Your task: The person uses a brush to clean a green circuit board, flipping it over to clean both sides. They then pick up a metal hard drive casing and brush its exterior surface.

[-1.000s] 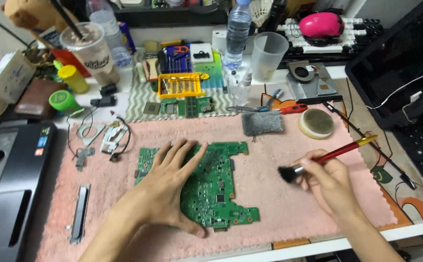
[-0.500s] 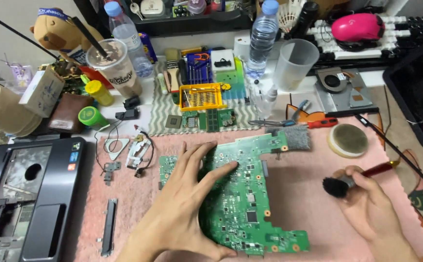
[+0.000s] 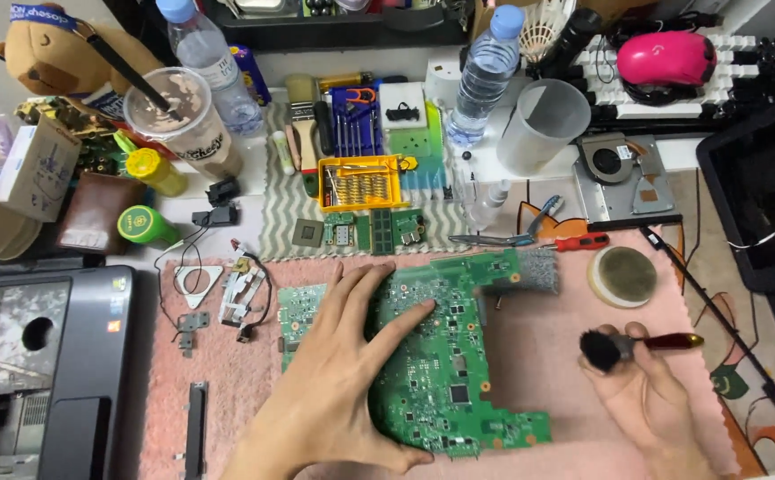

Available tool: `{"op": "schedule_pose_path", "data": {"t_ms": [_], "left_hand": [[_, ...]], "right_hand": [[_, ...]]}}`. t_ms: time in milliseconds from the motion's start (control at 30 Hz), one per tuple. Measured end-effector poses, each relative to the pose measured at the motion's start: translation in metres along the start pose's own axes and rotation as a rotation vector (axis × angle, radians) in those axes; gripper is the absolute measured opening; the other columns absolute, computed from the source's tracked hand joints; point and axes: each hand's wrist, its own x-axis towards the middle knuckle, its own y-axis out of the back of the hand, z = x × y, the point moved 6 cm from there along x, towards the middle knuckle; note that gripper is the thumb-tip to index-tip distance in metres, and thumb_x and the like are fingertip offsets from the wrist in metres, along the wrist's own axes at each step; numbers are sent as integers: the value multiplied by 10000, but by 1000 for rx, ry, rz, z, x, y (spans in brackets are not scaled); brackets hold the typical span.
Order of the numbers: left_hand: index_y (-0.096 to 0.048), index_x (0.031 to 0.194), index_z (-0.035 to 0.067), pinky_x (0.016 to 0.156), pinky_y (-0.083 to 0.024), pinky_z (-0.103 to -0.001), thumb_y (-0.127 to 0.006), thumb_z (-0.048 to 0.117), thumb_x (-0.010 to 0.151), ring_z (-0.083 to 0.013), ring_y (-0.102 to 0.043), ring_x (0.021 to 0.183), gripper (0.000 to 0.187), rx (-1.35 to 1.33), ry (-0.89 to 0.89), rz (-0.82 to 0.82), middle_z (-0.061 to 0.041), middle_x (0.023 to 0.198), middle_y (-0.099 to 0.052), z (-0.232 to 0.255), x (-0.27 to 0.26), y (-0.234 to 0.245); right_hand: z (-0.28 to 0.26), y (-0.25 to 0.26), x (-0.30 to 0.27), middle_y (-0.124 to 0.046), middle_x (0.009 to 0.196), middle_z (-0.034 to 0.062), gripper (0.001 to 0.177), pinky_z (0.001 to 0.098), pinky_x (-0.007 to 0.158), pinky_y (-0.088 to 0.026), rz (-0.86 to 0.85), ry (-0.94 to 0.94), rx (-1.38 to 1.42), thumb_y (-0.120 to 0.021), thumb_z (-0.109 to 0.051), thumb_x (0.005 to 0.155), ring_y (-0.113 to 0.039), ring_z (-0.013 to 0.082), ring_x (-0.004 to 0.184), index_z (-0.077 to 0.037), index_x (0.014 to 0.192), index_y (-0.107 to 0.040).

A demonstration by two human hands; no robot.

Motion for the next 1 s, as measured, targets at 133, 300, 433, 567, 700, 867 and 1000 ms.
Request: {"op": "schedule_pose_path", "data": {"t_ms": [133,300,433,567,700,867,1000], "left_hand": [[-464,1759,147,1278,-280,-811,-956,902,614,-630,-293,1637,1457,96,-11,-15,-380,1738,-339,-8,-21,-21],[-306,1854,240,1253,-188,-860,-1014,1035,538,-637,-101,1701,1693,213,-58,-152,-363,1849,-184,-27,-56,-64],[-475,1754,128,1236,-344,-806,-1034,935,517,-623,-316,1607,1579,218,-133,-51,-379,1700,-375,-12,-57,-57],[-485,1765,134,1287,-250,-789,-1076,962,484,-619,-302,1601,1636,261,-141,-94,-393,1689,-368,-29,-60,-71],[-412,1810,173,1277,-205,-796,-1224,961,462,-612,-188,1651,1760,252,-21,-203,-358,1771,-270,-43,-61,-83],[-433,1793,173,1265,-238,-791,-1214,939,462,-606,-219,1638,1722,224,-37,-173,-345,1737,-304,-44,-61,-83],[-469,1790,211,1239,-265,-797,-1077,958,607,-558,-164,1688,1526,109,27,-194,-291,1772,-284,-44,-60,-81]], "right_hand": [[-7,1,-3,-739,1434,249,295,614,1299,-440,5,47,-133,-643,-69,1131,-683,347,1376,-86,1421,-694],[9,-71,-35,-769,1437,242,360,529,794,-697,-187,125,-615,-714,-55,1037,-764,377,1295,58,1378,-714],[31,-228,-70,-785,1236,113,309,378,1148,-668,-531,458,-1154,-834,-37,960,-780,259,1225,-31,1262,-768],[72,-252,-84,-758,1158,10,164,323,1073,-555,-774,474,-1522,-848,-228,1027,-757,174,1120,-131,1063,-721],[95,-232,-82,-602,1019,-34,276,295,946,-573,-864,-99,-1582,-723,-259,1116,-617,149,920,-186,940,-523],[85,-250,-66,-719,1110,11,148,237,868,-643,-672,305,-1555,-774,-234,1066,-724,149,1004,-135,997,-689],[86,-250,-88,-742,1092,-20,147,295,901,-593,-865,10,-1491,-832,-257,1048,-766,162,957,-132,1012,-764]]}}
